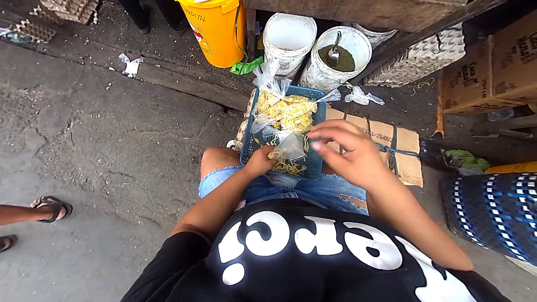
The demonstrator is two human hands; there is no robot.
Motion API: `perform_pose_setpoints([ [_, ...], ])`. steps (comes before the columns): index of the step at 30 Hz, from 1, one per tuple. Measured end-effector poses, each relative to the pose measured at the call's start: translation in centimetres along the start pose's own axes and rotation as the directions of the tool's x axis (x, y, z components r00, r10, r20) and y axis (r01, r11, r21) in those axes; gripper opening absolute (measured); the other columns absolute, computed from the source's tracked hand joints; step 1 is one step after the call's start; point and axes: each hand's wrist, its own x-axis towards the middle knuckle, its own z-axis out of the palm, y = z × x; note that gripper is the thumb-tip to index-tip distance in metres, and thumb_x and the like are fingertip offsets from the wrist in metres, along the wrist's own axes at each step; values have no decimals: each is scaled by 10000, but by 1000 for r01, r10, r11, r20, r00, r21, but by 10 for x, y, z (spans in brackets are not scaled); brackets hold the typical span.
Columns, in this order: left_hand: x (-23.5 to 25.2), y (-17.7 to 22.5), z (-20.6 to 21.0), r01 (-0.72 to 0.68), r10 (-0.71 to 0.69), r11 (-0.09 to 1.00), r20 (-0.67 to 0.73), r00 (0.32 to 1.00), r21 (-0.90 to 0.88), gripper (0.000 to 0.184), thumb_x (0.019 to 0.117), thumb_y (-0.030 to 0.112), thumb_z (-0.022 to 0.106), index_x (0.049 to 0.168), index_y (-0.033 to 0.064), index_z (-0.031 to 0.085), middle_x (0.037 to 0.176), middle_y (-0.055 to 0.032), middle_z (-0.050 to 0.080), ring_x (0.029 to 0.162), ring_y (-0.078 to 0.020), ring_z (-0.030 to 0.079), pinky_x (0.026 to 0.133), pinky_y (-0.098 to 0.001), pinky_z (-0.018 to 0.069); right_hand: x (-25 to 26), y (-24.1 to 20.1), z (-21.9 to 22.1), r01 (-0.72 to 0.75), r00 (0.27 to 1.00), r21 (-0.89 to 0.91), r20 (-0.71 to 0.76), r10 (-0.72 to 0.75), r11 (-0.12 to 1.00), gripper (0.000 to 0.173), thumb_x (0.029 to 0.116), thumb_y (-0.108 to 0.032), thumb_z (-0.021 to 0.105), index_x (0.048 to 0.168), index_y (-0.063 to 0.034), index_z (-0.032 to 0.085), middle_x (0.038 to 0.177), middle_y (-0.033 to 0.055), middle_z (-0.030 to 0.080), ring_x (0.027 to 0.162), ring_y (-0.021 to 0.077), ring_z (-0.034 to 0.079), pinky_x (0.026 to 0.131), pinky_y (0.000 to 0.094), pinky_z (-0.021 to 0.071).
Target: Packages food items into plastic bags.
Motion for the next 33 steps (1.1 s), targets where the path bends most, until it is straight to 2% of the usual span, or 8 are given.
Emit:
perform_pose_setpoints([
  [3,0,-1,3,-61,61,997,0,998,-49,399,892,113,758,1244,-41,649,1214,-207,672,1123,-255,663,1024,-435,515,-6,13,21,24,987,-166,159,2,986,278,969,-330,680,1095,-98,766,1332,168,628,1235,373,586,988,560,511],
  [9,-1,-10,1,-217,177,935,-162,971,-281,1168,690,182,934,1622,104,234,1591,-195,376,1390,-292,490,1098,-459,478,4,-5,15,178,974,-289,-83,-210,941,206,989,-218,626,975,-93,790,992,90,731,948,252,683,810,399,571],
  [17,-12,18,11,-218,207,969,-106,973,-114,868,759,243,894,1483,11,473,1487,-225,491,1341,-276,529,1088,-412,479,14,-8,3,8,997,-269,76,13,963,216,977,-238,677,879,-74,777,818,88,684,752,249,683,663,460,574],
  [21,-7,37,20,-187,186,982,-87,979,-4,785,835,244,847,1466,-33,470,1448,-243,526,1330,-295,548,1122,-424,456,15,-19,-8,13,998,-108,-62,-19,994,237,983,-270,640,901,-112,798,796,12,685,709,108,646,642,301,555],
  [24,-5,47,17,-118,113,988,-53,992,-103,537,937,198,739,1364,-58,539,1244,-192,676,1107,-203,690,1006,-365,550,14,-17,-19,-18,974,107,-225,42,994,301,962,-266,702,1191,-74,734,937,41,669,715,60,595,621,207,518],
  [26,-6,54,9,-96,111,966,50,993,-239,460,966,107,677,1361,-68,522,1249,-167,686,1014,-174,722,898,-328,603,13,-2,-23,-41,970,224,-223,92,974,688,923,-310,734,1514,-100,450,1227,84,604,833,100,612,670,242,530],
  [29,-16,73,-3,-44,142,925,236,961,-378,451,966,-17,595,1390,-69,453,1244,-137,682,968,-166,733,806,-315,627,0,24,-8,-247,968,341,34,250,907,930,806,-310,838,1572,-113,348,1385,121,571,1125,219,627,885,393,558],
  [33,-20,95,-10,-4,128,950,378,917,-311,444,976,24,614,1384,-43,453,1185,-110,691,918,-142,726,755,-298,623,-4,29,21,-499,867,318,194,460,806,233,969,-196,712,1130,-30,735,1081,119,719,988,199,683,912,435,560],
])
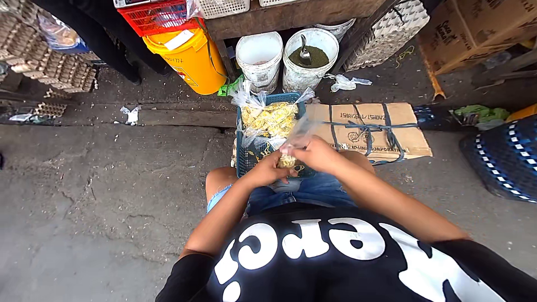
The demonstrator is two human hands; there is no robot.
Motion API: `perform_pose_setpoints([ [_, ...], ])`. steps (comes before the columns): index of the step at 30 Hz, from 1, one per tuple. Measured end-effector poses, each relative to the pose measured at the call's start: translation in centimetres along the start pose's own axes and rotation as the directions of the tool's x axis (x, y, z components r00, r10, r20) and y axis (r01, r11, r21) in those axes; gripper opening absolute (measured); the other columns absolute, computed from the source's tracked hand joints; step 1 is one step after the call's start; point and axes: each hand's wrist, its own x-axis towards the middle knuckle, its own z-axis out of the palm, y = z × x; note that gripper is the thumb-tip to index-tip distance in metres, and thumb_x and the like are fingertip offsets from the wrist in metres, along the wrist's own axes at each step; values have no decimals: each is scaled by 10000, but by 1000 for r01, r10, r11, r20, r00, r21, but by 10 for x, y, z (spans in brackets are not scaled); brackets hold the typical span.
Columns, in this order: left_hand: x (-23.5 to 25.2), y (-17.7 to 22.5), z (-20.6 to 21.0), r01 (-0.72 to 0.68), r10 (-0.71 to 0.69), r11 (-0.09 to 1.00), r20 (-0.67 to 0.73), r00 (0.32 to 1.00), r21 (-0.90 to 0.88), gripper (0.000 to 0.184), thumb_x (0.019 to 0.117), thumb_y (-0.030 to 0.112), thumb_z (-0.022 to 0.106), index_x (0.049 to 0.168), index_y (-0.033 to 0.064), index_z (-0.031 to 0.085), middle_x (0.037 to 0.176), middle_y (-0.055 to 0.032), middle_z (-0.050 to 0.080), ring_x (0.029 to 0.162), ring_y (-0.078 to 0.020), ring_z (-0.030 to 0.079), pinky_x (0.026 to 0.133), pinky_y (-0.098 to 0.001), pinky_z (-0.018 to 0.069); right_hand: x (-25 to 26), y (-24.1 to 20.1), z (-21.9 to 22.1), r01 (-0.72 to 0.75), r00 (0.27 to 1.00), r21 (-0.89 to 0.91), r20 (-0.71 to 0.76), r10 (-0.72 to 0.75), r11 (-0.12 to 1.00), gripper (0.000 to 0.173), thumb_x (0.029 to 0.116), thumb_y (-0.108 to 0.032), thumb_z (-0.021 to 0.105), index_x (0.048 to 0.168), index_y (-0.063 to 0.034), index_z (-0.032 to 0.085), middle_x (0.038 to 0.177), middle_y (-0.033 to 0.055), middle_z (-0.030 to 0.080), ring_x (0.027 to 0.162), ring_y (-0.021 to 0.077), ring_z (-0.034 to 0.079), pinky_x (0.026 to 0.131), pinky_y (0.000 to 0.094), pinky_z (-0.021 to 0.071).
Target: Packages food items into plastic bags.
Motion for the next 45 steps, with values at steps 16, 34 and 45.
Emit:
perform_pose_setpoints([
  [16,-6,-1,-8,10,-2,999,-180,984,41,254,1026,125,605,1213,-45,627,1020,-68,728,868,-95,721,818,-283,613,9,17,9,-57,998,260,-23,66,964,573,878,-79,799,1401,-47,568,1119,97,722,964,124,705,884,317,590],
  [34,0,-37,-14,-404,343,914,-453,823,-43,269,1048,82,480,1110,-45,709,1124,-115,741,1084,-164,691,1006,-387,540,25,44,50,182,931,-278,356,-75,943,441,932,-216,734,1285,36,650,1279,260,649,1261,405,583,1124,562,407],
  [45,-2,-60,-14,-354,259,934,-586,768,-52,276,1077,76,399,1068,-37,650,820,18,691,681,-33,624,655,-216,538,86,122,45,-65,924,-714,220,313,697,560,968,22,542,1520,-13,457,1508,281,472,1417,491,410,1125,668,353],
])
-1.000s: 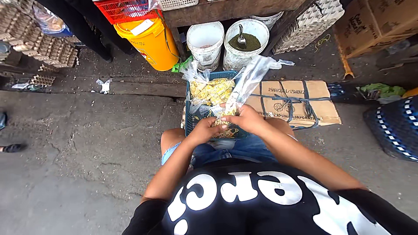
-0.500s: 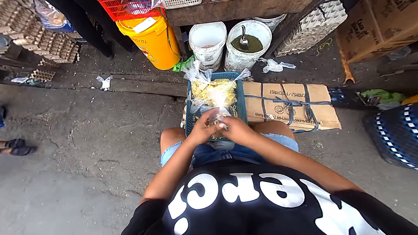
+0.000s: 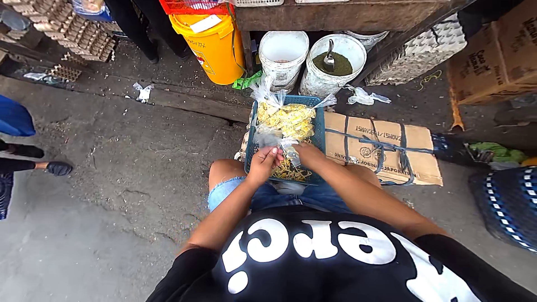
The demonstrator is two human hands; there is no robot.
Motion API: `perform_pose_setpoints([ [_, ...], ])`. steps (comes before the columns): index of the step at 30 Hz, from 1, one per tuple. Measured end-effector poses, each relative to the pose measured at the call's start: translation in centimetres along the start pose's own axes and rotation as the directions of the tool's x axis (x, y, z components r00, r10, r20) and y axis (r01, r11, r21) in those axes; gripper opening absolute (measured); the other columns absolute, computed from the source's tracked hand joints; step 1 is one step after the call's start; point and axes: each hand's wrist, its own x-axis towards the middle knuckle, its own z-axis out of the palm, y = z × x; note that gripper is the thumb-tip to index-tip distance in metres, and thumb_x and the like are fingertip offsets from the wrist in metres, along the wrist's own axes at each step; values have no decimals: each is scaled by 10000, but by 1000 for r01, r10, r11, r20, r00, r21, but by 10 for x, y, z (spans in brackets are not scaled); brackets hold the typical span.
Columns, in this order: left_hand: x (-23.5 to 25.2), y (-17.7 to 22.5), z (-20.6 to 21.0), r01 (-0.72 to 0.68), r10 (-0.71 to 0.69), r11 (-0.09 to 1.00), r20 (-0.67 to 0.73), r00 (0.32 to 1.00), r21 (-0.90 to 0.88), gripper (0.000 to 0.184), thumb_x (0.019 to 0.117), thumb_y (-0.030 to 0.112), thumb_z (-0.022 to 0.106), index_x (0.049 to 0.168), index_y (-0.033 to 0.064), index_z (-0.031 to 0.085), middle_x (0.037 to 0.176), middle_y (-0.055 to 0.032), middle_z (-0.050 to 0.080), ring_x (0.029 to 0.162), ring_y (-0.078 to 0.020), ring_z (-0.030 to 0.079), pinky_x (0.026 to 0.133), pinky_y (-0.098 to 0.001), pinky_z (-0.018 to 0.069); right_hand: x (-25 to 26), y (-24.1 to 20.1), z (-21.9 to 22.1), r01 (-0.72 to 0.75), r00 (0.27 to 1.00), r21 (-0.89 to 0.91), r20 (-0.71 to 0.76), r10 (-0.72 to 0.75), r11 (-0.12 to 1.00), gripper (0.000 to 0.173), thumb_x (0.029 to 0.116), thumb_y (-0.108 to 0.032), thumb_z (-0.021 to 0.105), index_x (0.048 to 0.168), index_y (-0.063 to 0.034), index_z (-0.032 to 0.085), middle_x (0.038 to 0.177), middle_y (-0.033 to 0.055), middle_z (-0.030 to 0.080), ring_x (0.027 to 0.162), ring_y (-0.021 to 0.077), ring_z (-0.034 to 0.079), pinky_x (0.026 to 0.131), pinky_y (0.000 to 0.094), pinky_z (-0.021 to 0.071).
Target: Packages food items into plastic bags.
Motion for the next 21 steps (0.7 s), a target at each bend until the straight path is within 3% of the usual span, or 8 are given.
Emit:
perform_pose_setpoints([
  [3,-7,-8,10,9,-10,999,9,1000,46,209,1038,69,514,1055,-57,680,817,3,706,694,-35,638,671,-227,548,-4,15,17,62,998,-86,-24,-65,994,598,951,26,572,1531,3,428,1556,277,422,1441,514,365,1128,710,313],
  [7,-16,-7,9,-60,64,992,-30,997,107,214,1021,48,554,1068,-121,678,828,-91,707,682,-70,630,676,-252,548,-10,3,22,78,989,-284,-100,-111,956,298,942,-16,633,1222,77,674,1278,328,628,1287,517,524,1109,678,343],
  [10,-15,0,8,-102,104,984,-6,995,149,219,1022,39,552,1060,-139,675,826,-127,699,697,-96,621,701,-275,537,-12,6,29,62,986,-354,-124,-112,933,265,937,-12,654,1184,74,694,1238,334,646,1265,532,539,1069,688,378],
  [12,-15,2,10,-124,120,978,35,992,170,177,992,14,585,998,-136,677,816,-129,697,702,-89,612,697,-266,514,-10,6,27,-8,993,-377,-112,-37,926,253,953,-39,636,1182,44,704,1246,306,652,1279,503,538,1050,660,396],
  [14,-16,-1,11,-155,145,971,64,987,181,156,969,22,633,959,-125,684,803,-122,695,708,-84,611,700,-260,505,-12,5,20,-34,985,-299,-171,-19,954,225,976,-56,607,1140,53,715,1215,315,662,1256,515,555,1022,676,420],
  [17,-19,-1,11,-172,160,967,77,984,189,166,953,23,669,987,-139,672,837,-151,675,747,-113,606,736,-273,505,-28,6,2,79,952,30,-299,-66,996,227,1013,-75,605,1115,98,710,1135,359,673,1152,563,606,1001,726,418],
  [21,-19,-1,11,-161,147,968,84,986,192,203,964,36,664,1062,-142,666,896,-177,682,788,-135,619,764,-285,516,-57,14,-23,126,965,402,-263,-18,907,262,984,-67,661,1203,76,684,1121,309,695,1036,443,678,961,616,496],
])
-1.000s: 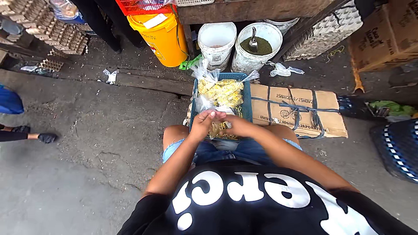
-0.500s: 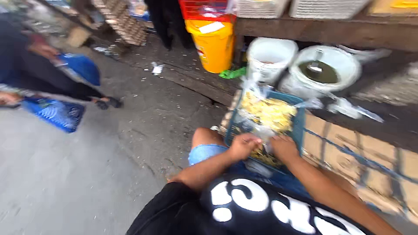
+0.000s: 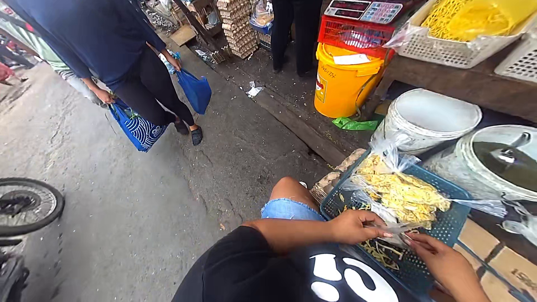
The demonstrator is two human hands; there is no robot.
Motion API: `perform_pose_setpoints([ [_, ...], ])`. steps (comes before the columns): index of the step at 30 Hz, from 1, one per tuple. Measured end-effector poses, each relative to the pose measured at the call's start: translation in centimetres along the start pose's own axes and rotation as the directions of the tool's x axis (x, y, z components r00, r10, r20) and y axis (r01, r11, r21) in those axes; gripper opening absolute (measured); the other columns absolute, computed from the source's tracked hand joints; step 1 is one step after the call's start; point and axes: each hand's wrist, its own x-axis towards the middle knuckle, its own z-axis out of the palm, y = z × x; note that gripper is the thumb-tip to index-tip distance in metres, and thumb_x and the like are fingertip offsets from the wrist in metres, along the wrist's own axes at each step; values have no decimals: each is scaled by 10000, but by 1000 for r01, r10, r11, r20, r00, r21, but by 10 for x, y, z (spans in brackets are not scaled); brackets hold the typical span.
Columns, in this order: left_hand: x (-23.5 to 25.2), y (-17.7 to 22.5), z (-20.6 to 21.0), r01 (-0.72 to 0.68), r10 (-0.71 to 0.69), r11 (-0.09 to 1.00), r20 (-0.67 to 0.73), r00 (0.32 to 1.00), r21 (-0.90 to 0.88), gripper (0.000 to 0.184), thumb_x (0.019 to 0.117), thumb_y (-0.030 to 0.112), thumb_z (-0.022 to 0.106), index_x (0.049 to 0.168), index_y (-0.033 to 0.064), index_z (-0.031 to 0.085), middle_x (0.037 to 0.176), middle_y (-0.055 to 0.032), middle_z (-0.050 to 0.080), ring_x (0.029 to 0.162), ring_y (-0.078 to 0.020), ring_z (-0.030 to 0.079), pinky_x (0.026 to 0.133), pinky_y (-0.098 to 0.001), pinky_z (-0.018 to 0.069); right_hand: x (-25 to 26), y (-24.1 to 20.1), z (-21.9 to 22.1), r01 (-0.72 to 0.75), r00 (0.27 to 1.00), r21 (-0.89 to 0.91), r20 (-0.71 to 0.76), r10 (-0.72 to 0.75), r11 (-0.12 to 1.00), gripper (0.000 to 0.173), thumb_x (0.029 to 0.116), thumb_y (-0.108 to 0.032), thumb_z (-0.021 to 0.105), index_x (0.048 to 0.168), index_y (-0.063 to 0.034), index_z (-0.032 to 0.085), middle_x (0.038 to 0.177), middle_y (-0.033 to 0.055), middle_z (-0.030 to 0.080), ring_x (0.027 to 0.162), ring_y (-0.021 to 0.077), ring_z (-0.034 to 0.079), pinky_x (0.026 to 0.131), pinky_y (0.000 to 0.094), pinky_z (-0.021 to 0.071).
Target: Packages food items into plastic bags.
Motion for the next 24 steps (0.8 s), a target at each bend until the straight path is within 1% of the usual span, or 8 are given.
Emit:
perform_pose_setpoints([
  [5,0,-1,8,-12,12,1000,43,999,-14,200,964,29,661,1071,-140,672,919,-191,686,808,-148,630,781,-291,523,-18,-2,-27,-8,1000,180,-28,13,984,300,996,-61,622,1248,100,652,1163,287,673,1001,248,658,937,406,523],
  [7,0,-1,9,-11,12,1000,49,999,-21,191,963,18,658,1072,-138,673,913,-190,686,804,-146,631,780,-292,523,-20,1,-31,-13,999,236,-44,24,972,308,1000,-66,604,1244,119,635,1106,246,675,920,151,643,876,327,536],
  [9,1,-2,9,-14,15,999,41,999,-30,190,960,11,658,1077,-137,675,921,-189,690,811,-142,637,784,-286,526,-21,-2,-35,-18,997,316,-64,40,949,306,1014,-80,573,1246,118,597,1032,160,668,847,76,664,800,264,572],
  [11,-1,-2,6,-18,18,999,12,1000,-30,189,957,0,649,1080,-141,673,953,-199,697,843,-156,655,809,-298,538,-26,-14,-41,5,997,357,-73,22,934,314,1031,-103,551,1267,103,574,1057,142,661,830,91,683,759,279,594],
  [14,-5,0,5,-36,36,999,6,999,1,208,982,0,595,1103,-154,664,1048,-237,704,952,-217,696,900,-358,560,-44,-41,-49,124,983,315,-167,-73,941,314,1018,-146,574,1234,75,633,1107,173,690,844,134,697,760,324,608],
  [17,-5,-6,8,-83,83,996,9,997,23,204,976,30,611,1086,-132,669,1042,-194,703,940,-137,684,881,-289,562,-61,-70,-57,275,946,289,-249,-205,917,245,995,-118,595,1149,42,699,1111,122,684,845,72,682,749,241,600],
  [20,-5,-16,12,-130,130,991,16,991,30,178,959,43,635,1040,-109,679,1000,-144,694,913,-76,658,856,-235,548,-73,-77,-57,430,891,329,-303,-337,841,186,979,-106,623,1085,-10,741,1071,43,700,823,16,669,724,182,587],
  [24,-5,-20,16,-146,144,989,53,988,37,158,960,43,619,1007,-97,673,961,-118,681,889,-54,634,835,-216,528,-87,-79,-59,514,835,194,-335,-437,835,188,986,-141,630,1061,-80,790,1079,18,716,947,-3,663,837,158,564],
])
